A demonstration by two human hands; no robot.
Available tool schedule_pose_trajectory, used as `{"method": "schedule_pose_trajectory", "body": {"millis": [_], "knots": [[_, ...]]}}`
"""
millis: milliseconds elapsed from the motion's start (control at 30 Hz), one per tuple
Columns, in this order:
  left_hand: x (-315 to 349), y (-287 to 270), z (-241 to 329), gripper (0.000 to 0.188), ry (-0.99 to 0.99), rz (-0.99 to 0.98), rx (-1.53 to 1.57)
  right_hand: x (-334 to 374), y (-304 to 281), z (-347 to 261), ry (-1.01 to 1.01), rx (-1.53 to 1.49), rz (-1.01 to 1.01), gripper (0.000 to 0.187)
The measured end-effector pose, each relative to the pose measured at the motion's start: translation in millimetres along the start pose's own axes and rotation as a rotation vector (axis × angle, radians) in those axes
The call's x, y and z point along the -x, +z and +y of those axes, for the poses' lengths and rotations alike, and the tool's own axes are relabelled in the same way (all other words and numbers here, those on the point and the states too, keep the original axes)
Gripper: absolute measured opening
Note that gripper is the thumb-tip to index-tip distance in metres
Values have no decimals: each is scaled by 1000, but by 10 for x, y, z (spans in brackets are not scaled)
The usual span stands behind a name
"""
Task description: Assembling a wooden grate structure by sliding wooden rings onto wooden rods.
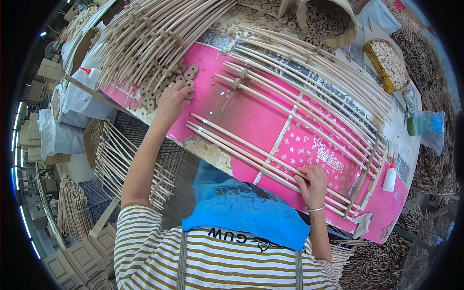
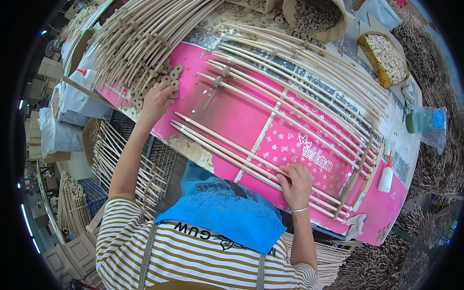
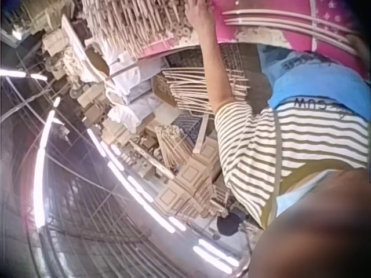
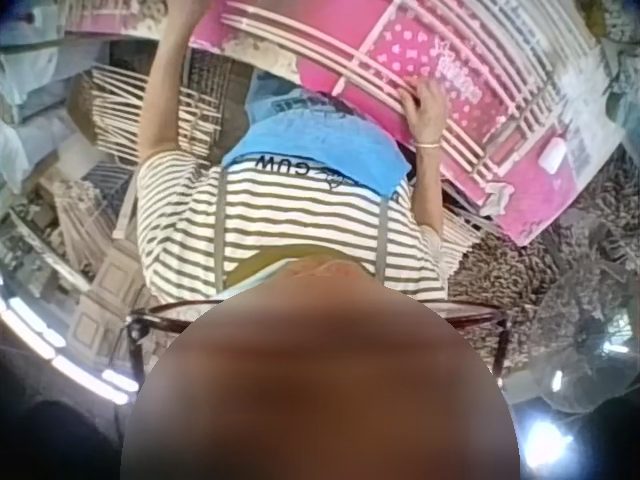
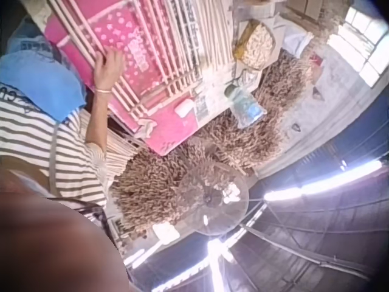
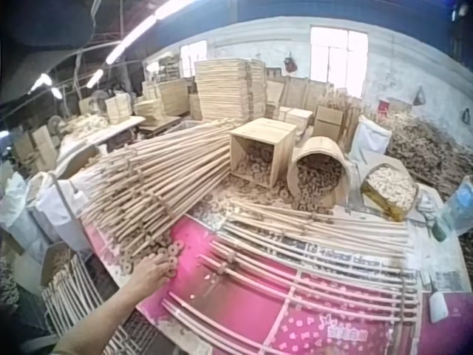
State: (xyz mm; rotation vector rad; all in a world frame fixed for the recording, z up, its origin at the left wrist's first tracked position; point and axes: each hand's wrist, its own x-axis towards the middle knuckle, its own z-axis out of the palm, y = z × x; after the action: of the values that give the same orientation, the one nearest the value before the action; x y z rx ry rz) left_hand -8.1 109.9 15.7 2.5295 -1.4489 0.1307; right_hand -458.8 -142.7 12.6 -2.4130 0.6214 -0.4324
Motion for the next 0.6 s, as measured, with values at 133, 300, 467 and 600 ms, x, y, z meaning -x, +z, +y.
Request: {"method": "schedule_pose_trajectory", "body": {"millis": [133, 300, 467, 600], "knots": [[34, 32, 17, 34, -25, 92, -19, -13, 52, 45, -6, 22, -7, 17], [104, 62, 99, 31, -327, 158, 622, -24, 27, -20, 30, -26, 63, 12], [183, 289, 164, 35, -531, 233, 1018, -141, 2, -61, 27, -45, 127, 11], [80, 288, 406, 31, -565, 323, 1141, -148, 18, 0, 30, -30, 130, 12]]}}
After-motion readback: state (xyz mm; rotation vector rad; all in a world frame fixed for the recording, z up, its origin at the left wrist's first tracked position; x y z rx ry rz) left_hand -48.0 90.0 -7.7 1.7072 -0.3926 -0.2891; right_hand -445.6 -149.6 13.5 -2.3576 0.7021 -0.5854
